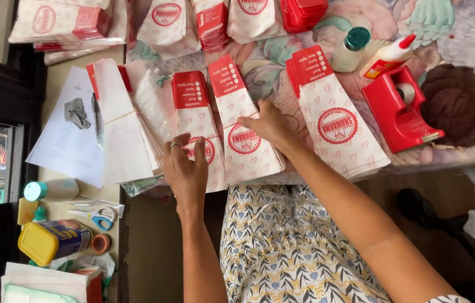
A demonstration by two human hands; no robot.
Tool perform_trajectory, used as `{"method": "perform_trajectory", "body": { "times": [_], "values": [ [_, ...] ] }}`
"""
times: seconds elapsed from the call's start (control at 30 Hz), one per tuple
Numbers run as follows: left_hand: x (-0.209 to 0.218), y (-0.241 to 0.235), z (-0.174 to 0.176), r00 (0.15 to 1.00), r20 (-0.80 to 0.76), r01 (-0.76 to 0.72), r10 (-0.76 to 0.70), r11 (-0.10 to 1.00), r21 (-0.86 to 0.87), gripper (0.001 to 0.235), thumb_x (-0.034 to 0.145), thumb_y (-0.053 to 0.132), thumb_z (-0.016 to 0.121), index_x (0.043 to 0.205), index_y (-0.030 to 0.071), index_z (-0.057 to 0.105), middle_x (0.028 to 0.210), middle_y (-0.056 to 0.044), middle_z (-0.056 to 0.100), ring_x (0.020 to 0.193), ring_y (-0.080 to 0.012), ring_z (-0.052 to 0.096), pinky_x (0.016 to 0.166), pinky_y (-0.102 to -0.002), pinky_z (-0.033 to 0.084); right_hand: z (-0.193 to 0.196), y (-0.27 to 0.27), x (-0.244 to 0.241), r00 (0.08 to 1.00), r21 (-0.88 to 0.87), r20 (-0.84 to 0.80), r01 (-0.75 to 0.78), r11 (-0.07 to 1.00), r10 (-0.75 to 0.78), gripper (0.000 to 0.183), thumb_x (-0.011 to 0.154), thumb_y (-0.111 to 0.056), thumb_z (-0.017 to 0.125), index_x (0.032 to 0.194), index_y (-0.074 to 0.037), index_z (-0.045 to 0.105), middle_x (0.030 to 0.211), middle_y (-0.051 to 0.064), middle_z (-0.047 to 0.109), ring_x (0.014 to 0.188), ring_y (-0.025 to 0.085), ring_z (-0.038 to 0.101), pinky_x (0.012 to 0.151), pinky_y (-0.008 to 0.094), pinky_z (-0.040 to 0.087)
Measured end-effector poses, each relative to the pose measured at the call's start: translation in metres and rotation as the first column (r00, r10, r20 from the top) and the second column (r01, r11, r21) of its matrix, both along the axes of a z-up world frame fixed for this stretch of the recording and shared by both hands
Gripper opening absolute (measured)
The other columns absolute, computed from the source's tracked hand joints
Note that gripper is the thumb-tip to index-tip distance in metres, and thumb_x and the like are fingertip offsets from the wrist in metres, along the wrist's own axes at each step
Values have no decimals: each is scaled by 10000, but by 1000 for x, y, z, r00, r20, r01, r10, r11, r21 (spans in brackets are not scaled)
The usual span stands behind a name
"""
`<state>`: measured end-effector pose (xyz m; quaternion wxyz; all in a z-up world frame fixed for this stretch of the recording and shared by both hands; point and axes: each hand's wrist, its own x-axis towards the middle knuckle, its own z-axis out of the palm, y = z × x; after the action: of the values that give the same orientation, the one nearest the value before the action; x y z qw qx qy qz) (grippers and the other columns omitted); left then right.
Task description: Sorting, folding, and stacking printed paper bags into organized piles and plastic packaging.
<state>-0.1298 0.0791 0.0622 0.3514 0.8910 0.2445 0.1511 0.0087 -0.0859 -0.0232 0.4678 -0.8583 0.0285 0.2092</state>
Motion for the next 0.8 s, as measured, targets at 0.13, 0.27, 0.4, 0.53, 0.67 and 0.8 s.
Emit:
{"method": "perform_trajectory", "body": {
  "times": [0.13, 0.27, 0.4, 0.53, 0.67, 0.8],
  "values": [
    [4, -22, 10, 996, 29, 89, -88, 995, -35, 323, 999, 222, 685, 1196, -33, 677, 1066, -202, 651, 962, -325, 682, 764, -407, 557, 44, -7, -20, 992, -29, 61, -113, 993, 114, 632, 856, -500, 821, 1192, 11, 667, 1008, 226, 726, 985, 397, 739, 835, 508, 563],
    [5, -27, -7, 990, 56, 129, -130, 991, 19, 294, 986, 201, 698, 1182, -18, 690, 1023, -173, 662, 925, -280, 675, 748, -372, 550, 21, -67, -24, 671, -149, 716, -123, 981, 192, 458, 914, -319, 804, 1248, -23, 699, 1174, 181, 613, 1110, 413, 651, 911, 473, 551],
    [7, -34, -15, 974, 68, 213, -218, 974, 76, 325, 948, 148, 724, 1214, -35, 685, 1036, -196, 653, 979, -307, 649, 809, -406, 526, 69, -120, -43, 634, -313, 753, 111, 943, 176, 940, 830, -461, 894, 1486, 55, 460, 1305, 329, 505, 1226, 528, 518, 1013, 601, 451],
    [22, -59, -36, 889, 235, 350, -394, 914, 206, 412, 855, 114, 803, 1219, -30, 674, 1047, -193, 601, 984, -326, 597, 842, -416, 500, 98, -114, -61, 940, -422, 339, 107, 900, 47, 1494, 607, -584, 964, 1625, 9, 45, 1533, 426, 330, 1413, 588, 357, 1123, 692, 299],
    [35, -99, -31, 856, 235, 420, -461, 885, 202, 444, 837, 182, 803, 1225, 15, 666, 1017, -158, 604, 939, -298, 610, 830, -407, 506, 56, -124, -52, 919, -526, 389, 166, 834, 62, 1321, 639, -408, 955, 1591, 70, 174, 1334, 409, 493, 1281, 566, 463, 1035, 630, 380],
    [61, -134, -59, 850, 236, 515, -470, 836, -188, 419, 895, 158, 719, 1240, -68, 644, 998, -238, 658, 858, -375, 728, 739, -432, 582, 78, -129, -41, 971, -473, 238, 88, 877, 31, 1395, 609, -486, 966, 1598, 69, 154, 1376, 398, 485, 1318, 534, 449, 1038, 610, 397]
  ]
}}
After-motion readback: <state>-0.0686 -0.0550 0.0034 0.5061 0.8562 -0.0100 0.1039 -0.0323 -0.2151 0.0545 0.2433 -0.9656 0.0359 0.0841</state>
